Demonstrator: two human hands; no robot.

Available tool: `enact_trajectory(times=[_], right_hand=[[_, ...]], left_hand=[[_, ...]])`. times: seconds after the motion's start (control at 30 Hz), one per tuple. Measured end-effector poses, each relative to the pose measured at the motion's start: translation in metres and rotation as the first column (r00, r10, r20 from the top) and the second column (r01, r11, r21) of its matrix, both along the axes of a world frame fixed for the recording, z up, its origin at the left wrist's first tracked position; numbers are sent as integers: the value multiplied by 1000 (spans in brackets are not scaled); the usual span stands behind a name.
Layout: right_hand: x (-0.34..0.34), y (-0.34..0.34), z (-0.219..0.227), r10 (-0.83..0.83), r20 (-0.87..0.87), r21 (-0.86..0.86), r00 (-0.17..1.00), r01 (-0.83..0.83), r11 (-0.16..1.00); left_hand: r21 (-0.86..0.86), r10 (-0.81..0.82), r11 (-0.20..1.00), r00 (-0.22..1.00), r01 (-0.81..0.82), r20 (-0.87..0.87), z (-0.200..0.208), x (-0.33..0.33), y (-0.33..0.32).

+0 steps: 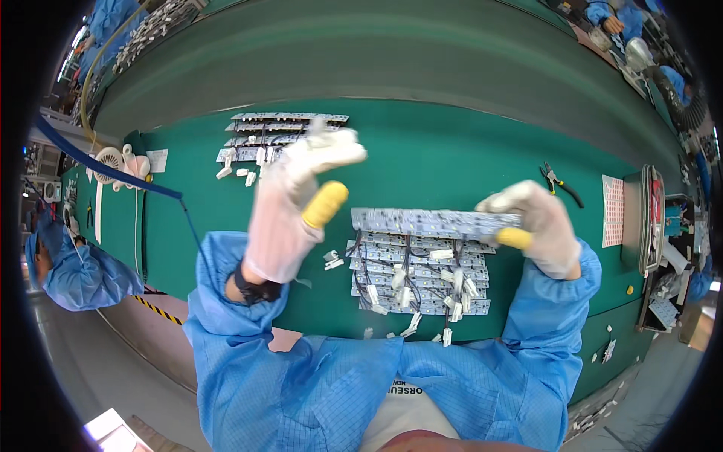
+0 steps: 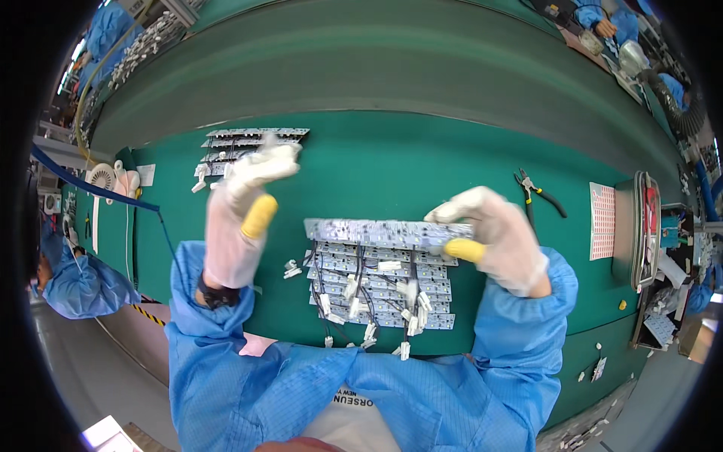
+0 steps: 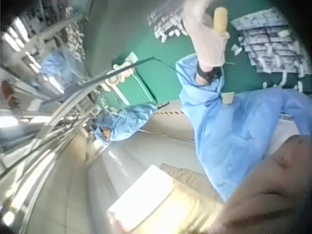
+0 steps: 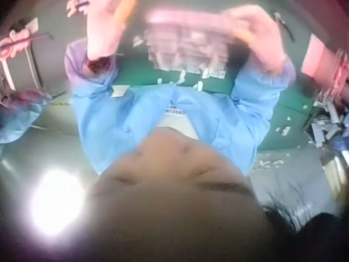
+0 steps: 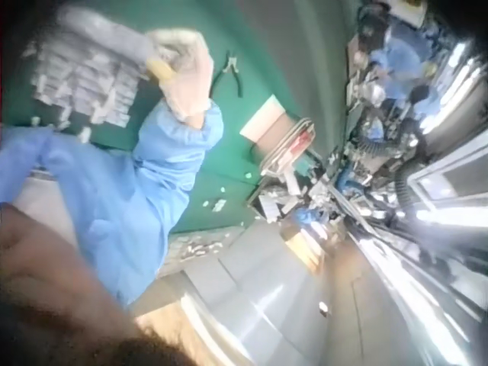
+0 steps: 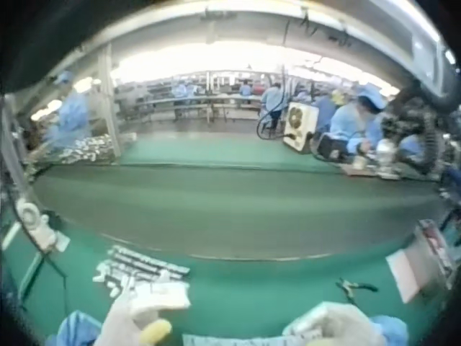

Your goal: The recorder is manually assembling or inspecting strips of LED circuit boards at a manufacturing workstation.

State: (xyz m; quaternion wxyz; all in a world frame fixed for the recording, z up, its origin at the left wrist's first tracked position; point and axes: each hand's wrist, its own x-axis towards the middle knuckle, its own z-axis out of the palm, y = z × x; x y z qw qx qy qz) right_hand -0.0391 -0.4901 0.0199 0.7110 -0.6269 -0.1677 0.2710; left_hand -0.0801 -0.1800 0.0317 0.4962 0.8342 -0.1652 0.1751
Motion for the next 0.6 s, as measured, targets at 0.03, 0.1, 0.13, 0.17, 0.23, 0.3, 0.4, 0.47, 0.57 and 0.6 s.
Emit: enact_trajectory(times=[0.03, 0.1, 0.13, 0.17, 0.23, 0.3, 0.4, 0.47, 0.57, 0.6], right_hand=[[-4, 3, 9, -80, -39, 140, 996, 85, 986], [-8, 6, 18, -182, -14, 175, 983, 181, 968], [-8, 7, 17, -178, -17, 172, 984, 179, 969], [-8, 9, 14, -212, -2, 161, 977, 210, 964], [-8, 12, 9, -243, 9, 146, 970, 239, 960], [-7, 18, 5, -234, 0, -17, 972, 234, 972], [-8, 27, -5, -92, 60, -174, 994, 101, 980], [-7, 26, -6, -34, 95, -218, 995, 54, 975], [-12, 17, -6, -34, 76, 141, 996, 23, 990], [-16, 18, -3, -125, 74, 153, 989, 113, 982]], left_hand=[[-6, -37, 999, 999, 37, -14, -14, -3, 2], [-419, -207, 903, 954, 100, -218, -31, -13, -4], [-585, -376, 791, 895, 176, -239, -34, -14, -3], [-733, -537, 643, 813, 223, -224, -35, -15, -2], [-735, -539, 643, 809, 215, -235, -39, -17, 0], [-444, -293, 882, 920, 155, -261, -40, -17, 7], [-420, -175, 907, 934, 30, -312, -38, -13, 3], [-463, -174, 886, 941, 21, -289, -39, -14, 2], [-634, -368, 757, 905, 159, -213, -45, -8, 10], [-595, -401, 771, 899, 227, -176, -39, -13, 10]])
